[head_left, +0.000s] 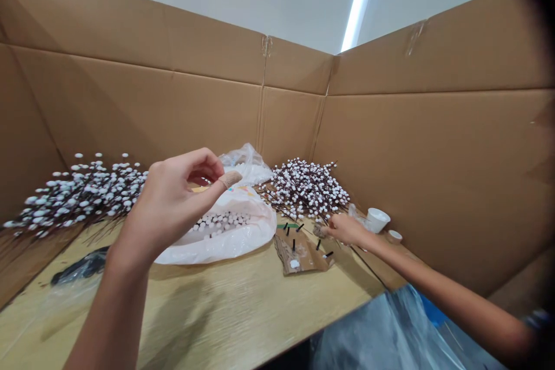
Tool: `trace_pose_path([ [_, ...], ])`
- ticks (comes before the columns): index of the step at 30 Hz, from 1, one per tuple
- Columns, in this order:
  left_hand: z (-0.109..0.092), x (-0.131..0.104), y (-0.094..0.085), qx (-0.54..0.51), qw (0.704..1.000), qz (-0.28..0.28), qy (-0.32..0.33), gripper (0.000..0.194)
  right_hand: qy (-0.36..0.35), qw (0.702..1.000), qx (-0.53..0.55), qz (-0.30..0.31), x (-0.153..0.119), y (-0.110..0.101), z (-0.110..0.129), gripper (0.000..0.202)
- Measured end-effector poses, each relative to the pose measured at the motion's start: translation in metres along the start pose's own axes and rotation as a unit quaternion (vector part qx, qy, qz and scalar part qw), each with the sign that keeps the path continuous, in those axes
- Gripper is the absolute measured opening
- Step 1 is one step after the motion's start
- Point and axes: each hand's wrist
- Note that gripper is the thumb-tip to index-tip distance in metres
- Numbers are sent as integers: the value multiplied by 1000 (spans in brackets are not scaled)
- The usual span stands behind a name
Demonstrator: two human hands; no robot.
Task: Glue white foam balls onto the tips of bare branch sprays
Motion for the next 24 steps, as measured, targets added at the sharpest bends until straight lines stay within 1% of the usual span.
trace_pose_path([
  [4, 0, 0, 0, 8, 1000, 4, -2, 26, 2, 999, 12, -41, 2, -30, -3, 34],
  [7, 0, -1, 0, 13, 1000, 8, 1, 26, 11, 997, 28, -75, 10, -53, -10, 35],
  [10, 0, 0, -1, 11, 1000, 13, 5, 27, 16, 993, 51, -109, 25, -74, -16, 41],
  [13, -1, 0, -1, 9, 1000, 22, 3, 28, 9, 987, 79, -138, 49, -90, -18, 46],
  [16, -1, 0, 0, 6, 999, 32, 2, 27, 6, 982, 101, -160, 82, -99, -14, 40],
  [20, -1, 0, 0, 6, 999, 41, 9, 25, 11, 978, 122, -171, 124, -99, -6, 34],
  [24, 0, -1, -1, 8, 999, 39, 10, 26, 16, 969, 153, -193, 152, -103, 1, 30],
])
Point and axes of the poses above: each hand's wrist, its own x-axis towards the middle knuckle, its own y-axis out of the palm, z = x × y, and after that the axes turned 4 degrees about z, right-handed
